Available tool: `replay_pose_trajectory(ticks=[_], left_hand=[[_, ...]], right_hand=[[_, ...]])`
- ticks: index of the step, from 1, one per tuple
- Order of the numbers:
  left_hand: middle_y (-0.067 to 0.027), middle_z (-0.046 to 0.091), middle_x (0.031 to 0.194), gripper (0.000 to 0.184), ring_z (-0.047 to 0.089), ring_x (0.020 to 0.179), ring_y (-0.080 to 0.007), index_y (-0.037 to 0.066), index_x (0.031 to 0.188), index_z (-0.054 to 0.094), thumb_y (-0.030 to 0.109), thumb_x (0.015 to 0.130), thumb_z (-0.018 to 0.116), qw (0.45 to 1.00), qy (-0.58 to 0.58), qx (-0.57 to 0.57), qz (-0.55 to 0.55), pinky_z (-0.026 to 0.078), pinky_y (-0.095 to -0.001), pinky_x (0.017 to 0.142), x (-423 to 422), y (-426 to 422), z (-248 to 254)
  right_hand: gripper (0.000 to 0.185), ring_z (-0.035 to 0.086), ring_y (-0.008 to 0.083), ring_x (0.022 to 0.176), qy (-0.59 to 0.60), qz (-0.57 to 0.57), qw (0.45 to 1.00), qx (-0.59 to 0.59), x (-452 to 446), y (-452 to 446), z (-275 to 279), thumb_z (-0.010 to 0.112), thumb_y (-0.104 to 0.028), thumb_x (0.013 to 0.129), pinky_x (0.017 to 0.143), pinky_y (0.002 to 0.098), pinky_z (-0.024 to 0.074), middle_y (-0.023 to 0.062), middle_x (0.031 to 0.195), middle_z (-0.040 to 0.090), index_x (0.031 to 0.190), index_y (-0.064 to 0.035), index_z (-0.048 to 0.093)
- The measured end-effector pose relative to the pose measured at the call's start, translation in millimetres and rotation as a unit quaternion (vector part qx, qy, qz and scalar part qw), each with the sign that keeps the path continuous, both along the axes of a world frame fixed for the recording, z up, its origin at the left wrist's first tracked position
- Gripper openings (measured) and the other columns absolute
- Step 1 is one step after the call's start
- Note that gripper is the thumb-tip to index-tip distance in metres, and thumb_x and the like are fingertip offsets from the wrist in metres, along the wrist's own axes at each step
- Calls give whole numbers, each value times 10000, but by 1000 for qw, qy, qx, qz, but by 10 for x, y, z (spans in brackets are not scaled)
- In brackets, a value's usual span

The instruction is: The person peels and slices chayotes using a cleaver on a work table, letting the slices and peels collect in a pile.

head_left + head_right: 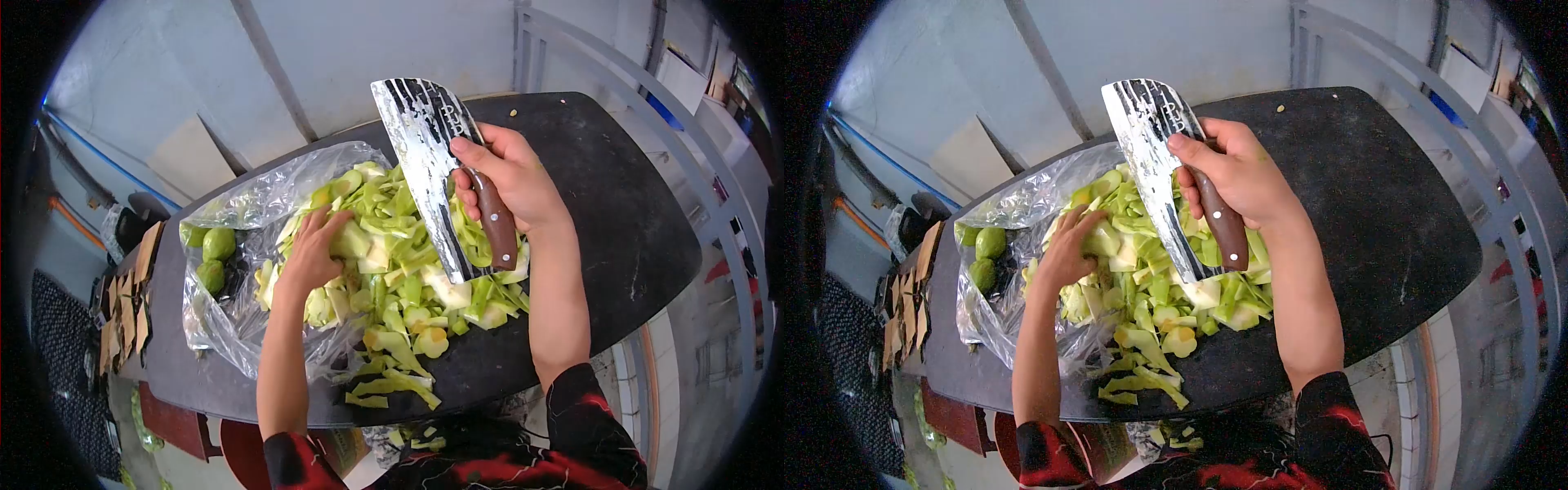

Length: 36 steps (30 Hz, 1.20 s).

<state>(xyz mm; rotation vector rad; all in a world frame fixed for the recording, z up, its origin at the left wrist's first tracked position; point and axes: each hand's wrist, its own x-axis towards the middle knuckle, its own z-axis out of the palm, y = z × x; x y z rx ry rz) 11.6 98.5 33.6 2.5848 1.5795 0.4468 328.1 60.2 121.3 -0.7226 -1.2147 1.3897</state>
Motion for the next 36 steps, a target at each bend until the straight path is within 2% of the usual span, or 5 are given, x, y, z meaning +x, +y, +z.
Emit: replay_pose_trajectory(ticks=[10,18,20,26,36], left_hand=[[-183,520,1209,769,524,1125,-400,125,1259,550,176,531,793,993,104,-50,-29,474,-435,974,31,181,170],[-223,547,1260,721,631,994,-356,71,1329,485,175,631,632,912,-403,-40,66,531,-432,835,-268,4,-211],[-246,535,1309,749,652,942,-397,83,1387,426,258,670,558,571,-771,-268,-90,553,-472,781,-237,-162,-181],[-278,558,1259,802,616,1004,-471,26,1406,386,347,682,515,350,-850,-372,-131,537,-532,854,-113,-405,-410],[-210,608,1167,640,678,906,-358,141,1462,320,502,961,489,506,-790,-344,-39,574,-475,776,-211,-622,-372]], right_hand=[[182,633,156,613,31,40,988,144,-218,-11,-56,625,-100,932,574,295,531,65,816,605,1047,5,531],[154,483,82,453,-3,41,993,107,-552,2,-198,552,-141,992,405,258,429,30,697,508,920,-36,466],[190,464,76,437,-11,47,994,93,-668,12,-265,555,-173,995,387,261,414,23,669,487,902,-41,455],[213,436,71,404,-76,54,995,45,-996,16,-471,535,-216,1005,366,259,399,-2,602,437,903,-45,458],[182,430,73,411,-73,30,997,-5,-1204,112,-663,510,-244,1024,362,265,397,1,646,438,1005,-66,475]])
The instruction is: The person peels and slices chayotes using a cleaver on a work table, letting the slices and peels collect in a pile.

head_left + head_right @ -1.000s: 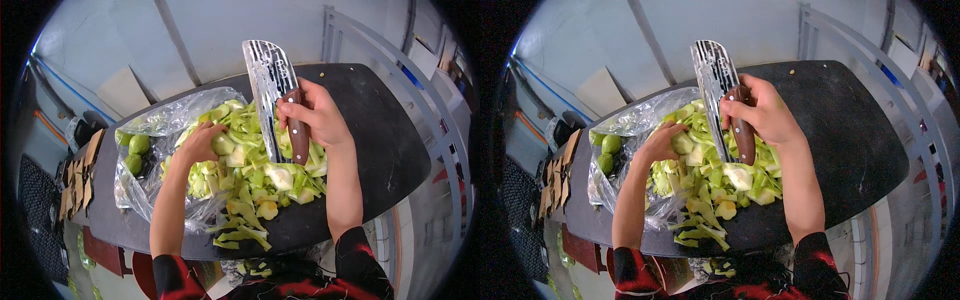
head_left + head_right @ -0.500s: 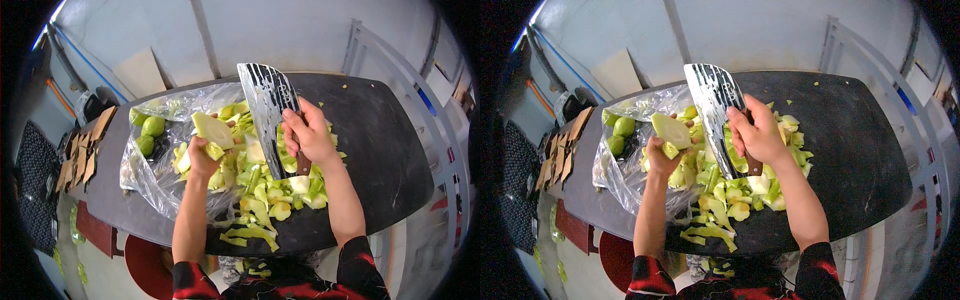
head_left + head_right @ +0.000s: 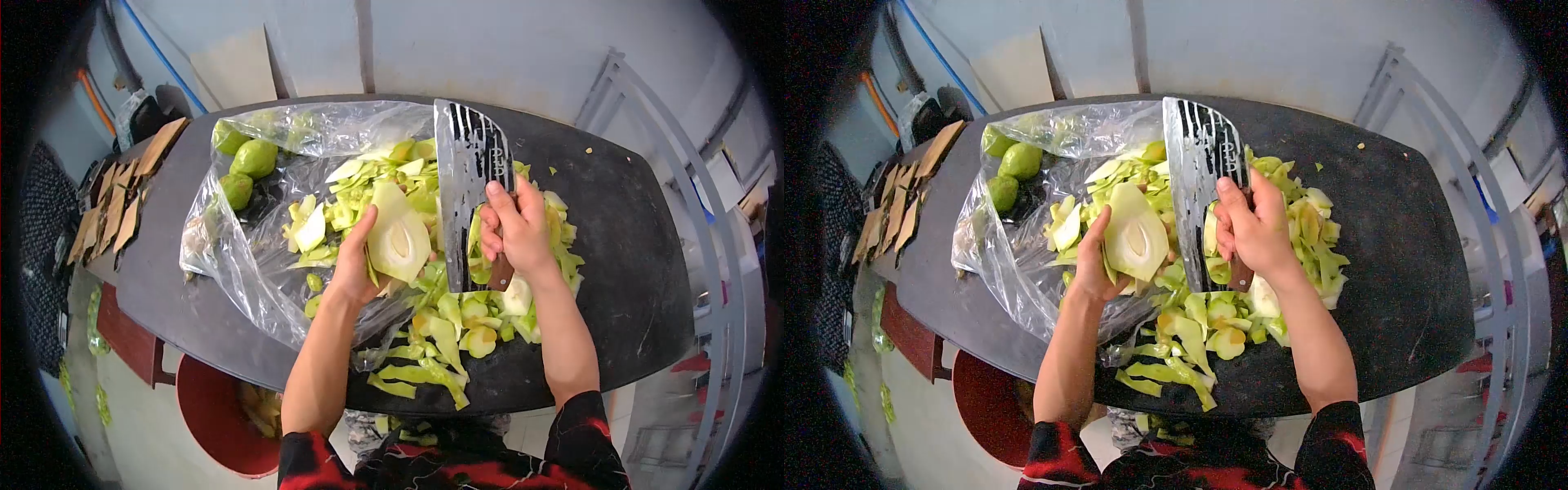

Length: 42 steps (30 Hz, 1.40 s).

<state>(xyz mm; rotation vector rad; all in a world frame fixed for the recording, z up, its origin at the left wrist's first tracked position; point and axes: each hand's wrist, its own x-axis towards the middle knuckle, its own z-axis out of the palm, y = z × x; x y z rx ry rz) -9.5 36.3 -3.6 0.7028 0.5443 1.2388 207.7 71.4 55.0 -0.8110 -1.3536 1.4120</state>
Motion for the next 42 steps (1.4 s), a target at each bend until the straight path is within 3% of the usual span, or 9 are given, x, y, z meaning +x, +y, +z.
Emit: replay_pose_trajectory(ticks=[2,4,12,19,25,28,35,40,42], left_hand=[[-202,618,1159,633,686,898,-344,109,1439,357,526,973,453,998,-47,-25,-27,573,-462,788,20,-4,-68],[-188,615,1172,649,677,958,-325,81,1422,389,552,977,429,1000,-18,-20,-9,567,-441,821,51,-27,-14],[-101,581,1217,684,611,1067,-215,105,1516,278,507,989,444,999,-15,20,-25,535,-396,890,118,-67,0],[-96,573,1220,703,607,1073,-205,86,1517,275,504,983,461,997,-41,45,-55,530,-377,898,124,-114,40],[-83,575,1189,688,607,1049,-193,85,1492,314,502,971,483,999,-35,26,-14,530,-366,887,186,-119,26],[-133,592,1229,748,622,1086,-251,76,1495,301,551,948,487,1000,8,18,3,523,-400,921,239,-134,17],[-84,556,1209,733,578,1074,-194,69,1472,348,522,930,543,1000,-8,22,1,517,-351,883,280,-138,46],[-104,552,1273,718,580,1122,-209,64,1474,342,512,942,522,999,29,-3,-16,505,-376,936,263,-219,168],[-110,544,1309,705,577,1150,-217,69,1478,338,506,951,507,999,-43,0,32,490,-389,971,285,-200,189]], right_hand=[[188,423,71,412,21,-6,1000,-18,-26,-3,-5,508,-259,1026,362,262,394,-2,643,433,1019,-74,474],[186,414,69,410,24,1,999,-23,-44,-6,-15,507,-264,1026,363,261,393,-5,644,428,1023,-81,472],[163,399,70,422,38,-23,998,-36,-56,-12,-6,504,-257,1027,366,263,389,-6,652,427,1022,-98,468],[164,399,64,412,38,-32,998,-36,-64,-22,13,503,-251,1026,344,256,390,-12,649,425,961,-109,452],[159,391,61,406,35,-42,998,-23,-97,-40,14,509,-254,1023,339,255,388,-17,642,421,968,-114,457],[154,389,60,405,44,-44,998,-22,-76,-44,-1,506,-255,1024,340,253,389,-18,643,421,976,-116,459],[146,388,60,403,60,-57,996,-24,-80,-29,-18,496,-255,1028,340,250,388,-20,642,423,990,-118,465],[173,405,68,413,34,26,998,-54,-12,-15,-12,509,-264,1025,353,262,394,-16,628,408,1001,-102,455],[173,406,67,414,29,41,996,-77,-52,-87,-19,508,-264,1025,354,263,396,-17,629,408,1000,-101,456]])
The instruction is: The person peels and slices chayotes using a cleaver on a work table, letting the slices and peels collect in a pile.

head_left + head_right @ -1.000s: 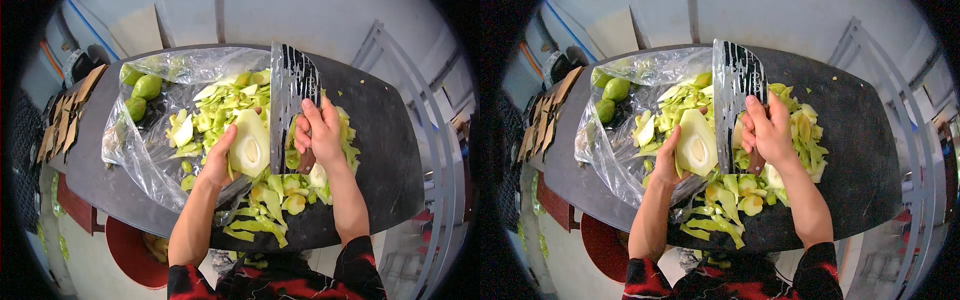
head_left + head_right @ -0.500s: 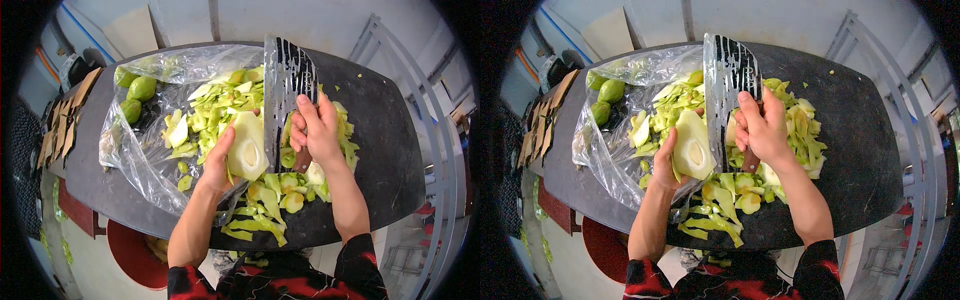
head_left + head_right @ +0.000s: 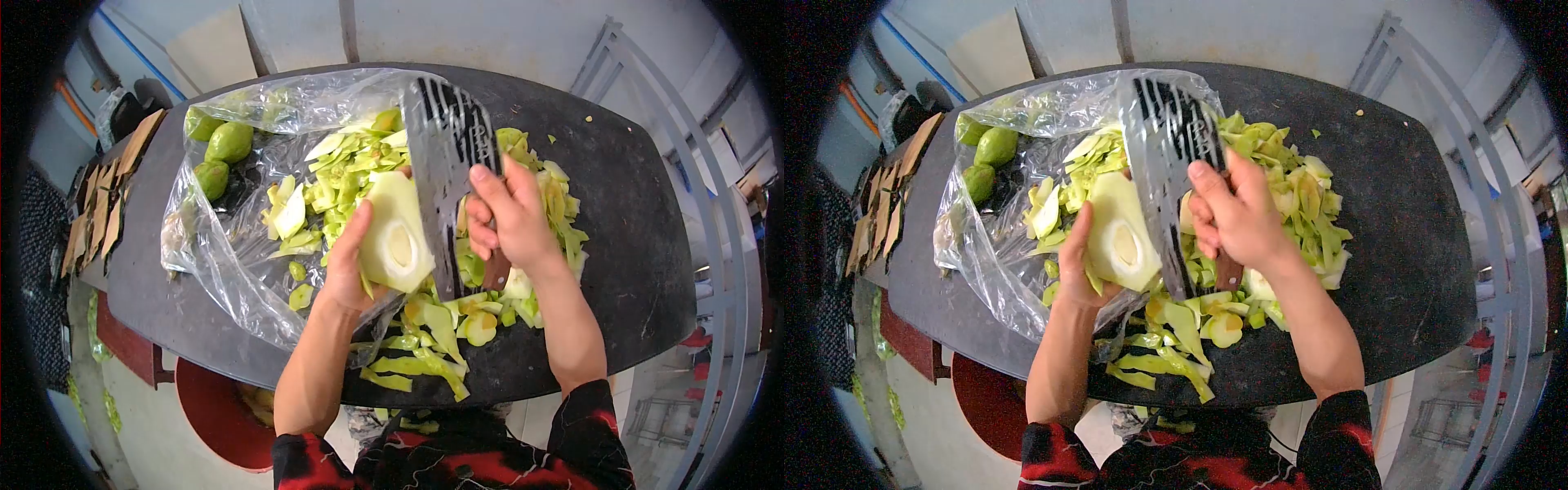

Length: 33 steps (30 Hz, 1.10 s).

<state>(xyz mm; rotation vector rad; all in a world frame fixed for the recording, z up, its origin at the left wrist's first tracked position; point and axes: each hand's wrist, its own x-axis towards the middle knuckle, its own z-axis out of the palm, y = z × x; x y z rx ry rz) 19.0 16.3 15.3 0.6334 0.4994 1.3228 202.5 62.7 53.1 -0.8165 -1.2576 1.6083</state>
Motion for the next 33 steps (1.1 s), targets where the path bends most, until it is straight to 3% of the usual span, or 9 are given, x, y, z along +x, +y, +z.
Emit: replay_pose_trajectory(ticks=[16,18,25,28,31,33], left_hand=[[-91,562,1233,731,590,1090,-207,78,1480,335,533,938,521,999,19,26,29,513,-362,897,39,3,-52],[-100,562,1234,720,599,1076,-209,78,1473,337,527,941,520,998,58,-7,3,530,-361,865,-5,-15,-113],[-114,577,1188,664,622,1042,-225,66,1426,375,511,952,507,999,16,31,18,551,-361,837,54,-9,-135],[-132,596,1146,668,645,984,-239,50,1405,388,529,952,497,999,29,-12,-22,562,-374,818,71,-40,-88],[-153,612,1126,666,661,941,-254,34,1384,403,538,957,483,999,40,3,31,569,-388,810,91,-45,-152],[-162,612,1140,659,658,952,-260,28,1376,399,536,963,472,999,39,17,-6,568,-395,817,85,-25,-202]], right_hand=[[183,418,72,420,32,-8,999,16,-62,9,-55,505,-266,1027,359,262,401,-11,644,424,991,-100,440],[183,417,72,420,31,6,999,14,-40,12,-60,505,-265,1027,360,262,401,-11,643,423,983,-100,438],[197,415,73,421,32,16,999,16,-45,30,-92,502,-271,1029,362,265,399,-13,639,417,962,-99,433],[198,413,72,421,23,23,999,19,-27,23,-88,504,-275,1028,363,266,398,-14,639,415,963,-101,435],[197,412,71,423,23,18,999,23,-50,13,-90,506,-276,1026,366,264,399,-17,637,414,965,-102,436],[197,413,70,424,25,14,999,25,-49,11,-78,506,-276,1026,368,263,400,-18,636,412,966,-103,436]])
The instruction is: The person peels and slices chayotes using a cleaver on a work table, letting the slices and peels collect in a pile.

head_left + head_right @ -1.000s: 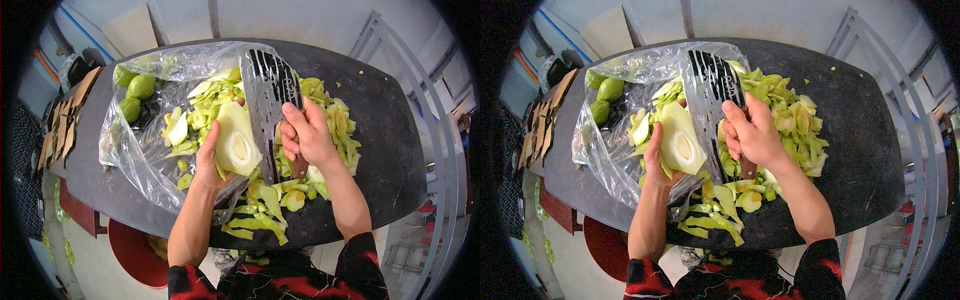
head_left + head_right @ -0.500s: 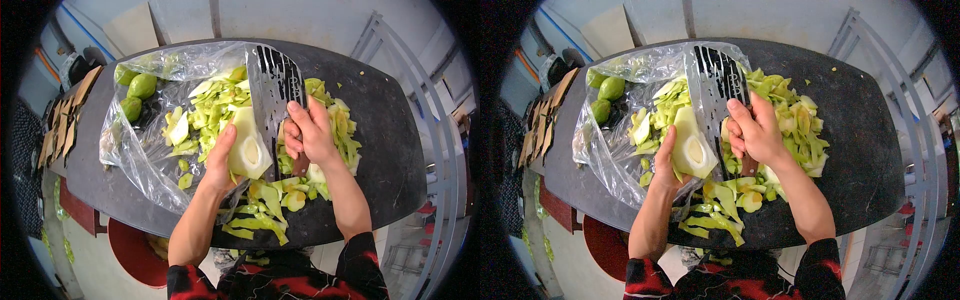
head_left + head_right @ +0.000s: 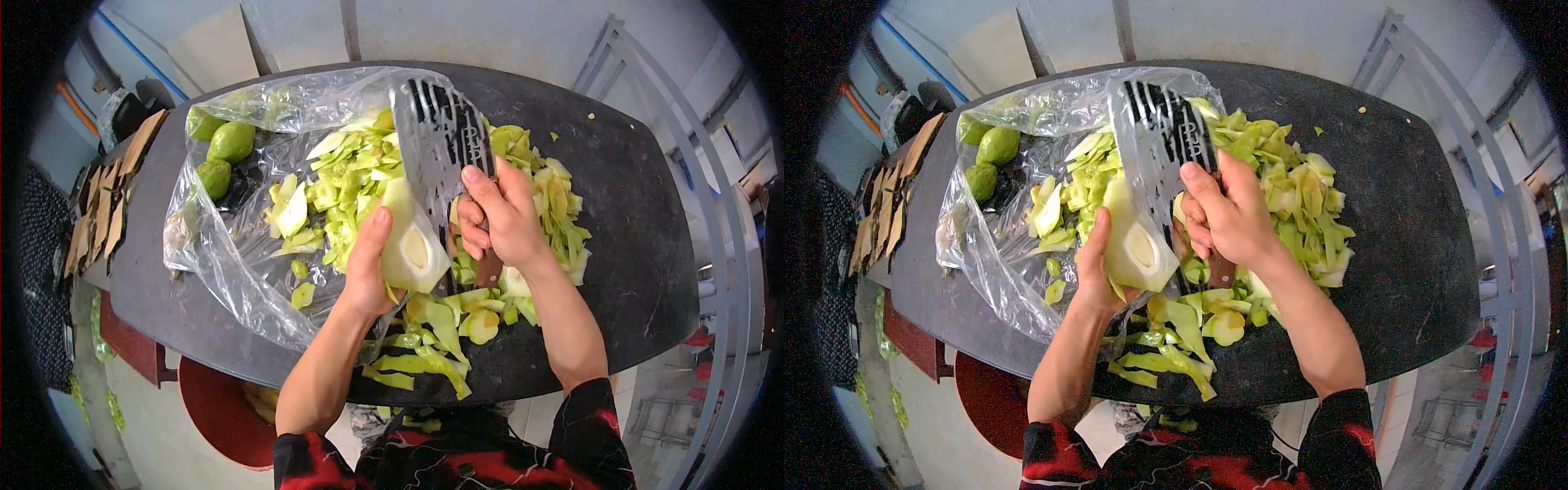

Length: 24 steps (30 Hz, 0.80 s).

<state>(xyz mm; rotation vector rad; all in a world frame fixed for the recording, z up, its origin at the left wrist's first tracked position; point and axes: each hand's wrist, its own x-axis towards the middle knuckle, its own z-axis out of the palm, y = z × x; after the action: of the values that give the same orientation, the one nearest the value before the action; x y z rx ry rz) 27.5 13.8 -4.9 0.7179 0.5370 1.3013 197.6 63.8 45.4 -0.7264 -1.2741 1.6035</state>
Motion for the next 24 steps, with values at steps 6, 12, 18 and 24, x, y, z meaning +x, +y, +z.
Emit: replay_pose_trajectory(ticks=[6,12,18,24], left_hand=[[-180,583,1202,653,637,1026,-271,22,1394,382,514,972,462,1000,-19,1,-6,551,-405,867,-2,10,-15],[-183,578,1243,685,615,1095,-290,21,1405,382,547,969,420,998,-41,-28,-39,507,-426,951,3,-3,32],[-175,598,1220,738,622,1082,-287,20,1397,398,603,946,427,994,-77,-7,-83,492,-420,954,9,-1,-21],[-160,567,1293,677,604,1118,-321,94,1409,415,576,938,479,995,-57,-73,-28,498,-507,941,24,-92,41]], right_hand=[[180,412,70,426,-2,10,1000,-13,-21,-4,-39,495,-261,1029,376,262,407,-21,630,409,974,-99,438],[165,417,70,424,-6,27,1000,1,-14,13,9,491,-242,1031,375,265,413,-19,628,413,975,-96,440],[93,415,70,409,-25,30,999,-28,16,-32,162,487,-176,1020,376,269,415,-12,633,431,1001,-91,456],[122,416,64,417,-51,42,997,-35,58,-27,229,507,-199,1014,375,262,411,-15,638,432,997,-86,463]])
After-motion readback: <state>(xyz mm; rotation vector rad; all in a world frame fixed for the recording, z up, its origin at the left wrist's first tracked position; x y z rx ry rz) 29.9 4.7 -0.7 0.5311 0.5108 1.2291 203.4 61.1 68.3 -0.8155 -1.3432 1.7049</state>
